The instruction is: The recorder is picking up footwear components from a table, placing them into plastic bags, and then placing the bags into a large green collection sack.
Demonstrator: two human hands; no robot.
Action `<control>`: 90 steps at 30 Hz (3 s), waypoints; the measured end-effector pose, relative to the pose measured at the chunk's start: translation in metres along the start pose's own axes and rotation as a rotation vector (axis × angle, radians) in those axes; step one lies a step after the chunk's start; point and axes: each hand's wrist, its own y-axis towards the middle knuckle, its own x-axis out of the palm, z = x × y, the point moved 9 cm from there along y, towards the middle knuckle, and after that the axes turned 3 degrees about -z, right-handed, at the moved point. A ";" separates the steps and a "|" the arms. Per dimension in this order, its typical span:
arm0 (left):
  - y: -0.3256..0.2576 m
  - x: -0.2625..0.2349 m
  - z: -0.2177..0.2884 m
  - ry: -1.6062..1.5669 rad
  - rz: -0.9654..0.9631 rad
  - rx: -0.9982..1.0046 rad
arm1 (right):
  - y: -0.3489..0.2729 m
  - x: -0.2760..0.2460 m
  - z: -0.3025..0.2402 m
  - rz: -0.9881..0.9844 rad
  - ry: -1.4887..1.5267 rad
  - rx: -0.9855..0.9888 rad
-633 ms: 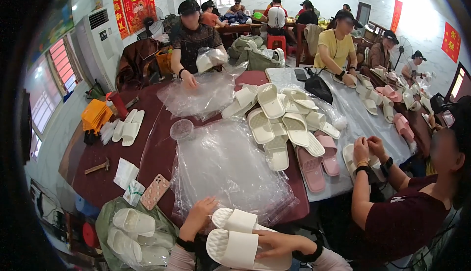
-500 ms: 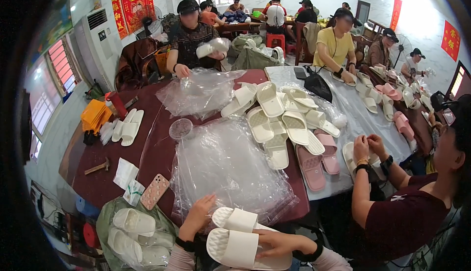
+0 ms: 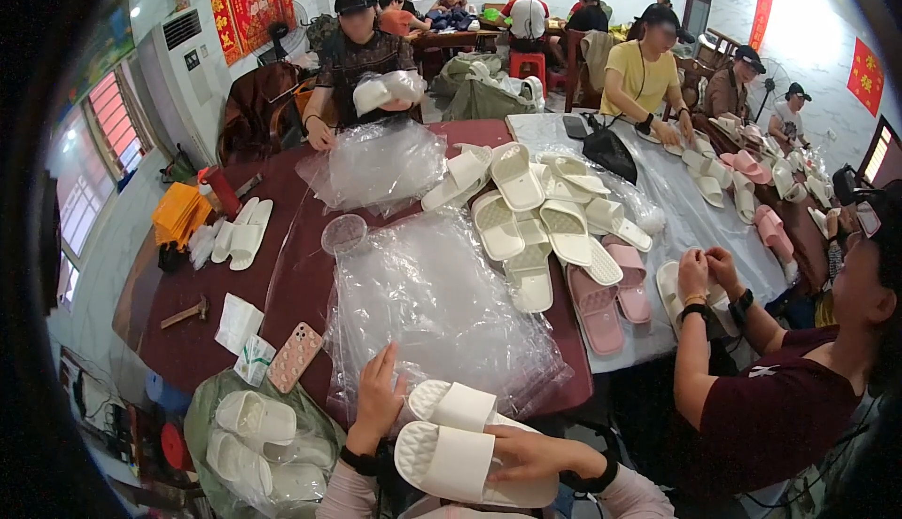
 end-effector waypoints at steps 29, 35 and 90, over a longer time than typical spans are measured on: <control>-0.004 -0.002 0.017 -0.342 0.028 0.038 | -0.002 -0.037 0.017 0.417 -0.330 0.208; -0.013 0.020 0.042 -0.165 -0.037 0.124 | 0.004 -0.048 0.023 0.558 -0.453 0.216; -0.031 0.000 0.092 -0.485 0.068 0.375 | 0.023 -0.075 0.024 1.067 -0.713 0.024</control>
